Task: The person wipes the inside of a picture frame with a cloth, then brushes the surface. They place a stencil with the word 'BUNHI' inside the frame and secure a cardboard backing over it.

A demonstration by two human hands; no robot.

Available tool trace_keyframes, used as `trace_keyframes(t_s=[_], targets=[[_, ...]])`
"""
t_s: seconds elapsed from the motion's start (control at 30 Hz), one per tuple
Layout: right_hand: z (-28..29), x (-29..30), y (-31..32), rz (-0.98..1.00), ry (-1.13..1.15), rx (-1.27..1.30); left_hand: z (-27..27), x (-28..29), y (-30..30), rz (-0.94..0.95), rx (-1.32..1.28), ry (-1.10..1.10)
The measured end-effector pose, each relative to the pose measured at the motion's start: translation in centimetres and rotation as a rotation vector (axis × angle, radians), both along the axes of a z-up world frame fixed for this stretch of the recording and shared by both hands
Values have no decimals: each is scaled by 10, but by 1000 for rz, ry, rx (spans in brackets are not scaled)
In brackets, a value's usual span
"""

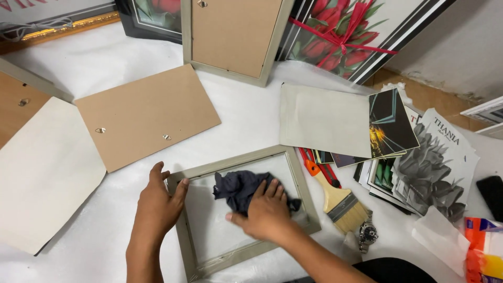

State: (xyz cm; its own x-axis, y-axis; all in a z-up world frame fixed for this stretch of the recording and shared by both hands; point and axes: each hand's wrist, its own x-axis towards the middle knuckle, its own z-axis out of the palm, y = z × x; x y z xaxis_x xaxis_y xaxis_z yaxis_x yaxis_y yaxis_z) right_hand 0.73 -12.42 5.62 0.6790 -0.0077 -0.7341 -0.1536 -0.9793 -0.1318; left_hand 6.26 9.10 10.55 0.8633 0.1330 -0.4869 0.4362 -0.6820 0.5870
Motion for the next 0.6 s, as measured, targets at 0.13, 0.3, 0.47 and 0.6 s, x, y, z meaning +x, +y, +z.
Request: trace_keyframes(t_s=[0.13,0.3,0.47,0.6], targets=[[2,11,3,-35,72,62,-1,0,0,-19,17,5],[25,19,-1,-103,56,-49,7,0,0,7,-4,14],[22,12,10,-88,91,10,6,0,2,-1,-7,-1],[10,16,-3,-149,-8,-62,4,-3,1,-2,0,-48]])
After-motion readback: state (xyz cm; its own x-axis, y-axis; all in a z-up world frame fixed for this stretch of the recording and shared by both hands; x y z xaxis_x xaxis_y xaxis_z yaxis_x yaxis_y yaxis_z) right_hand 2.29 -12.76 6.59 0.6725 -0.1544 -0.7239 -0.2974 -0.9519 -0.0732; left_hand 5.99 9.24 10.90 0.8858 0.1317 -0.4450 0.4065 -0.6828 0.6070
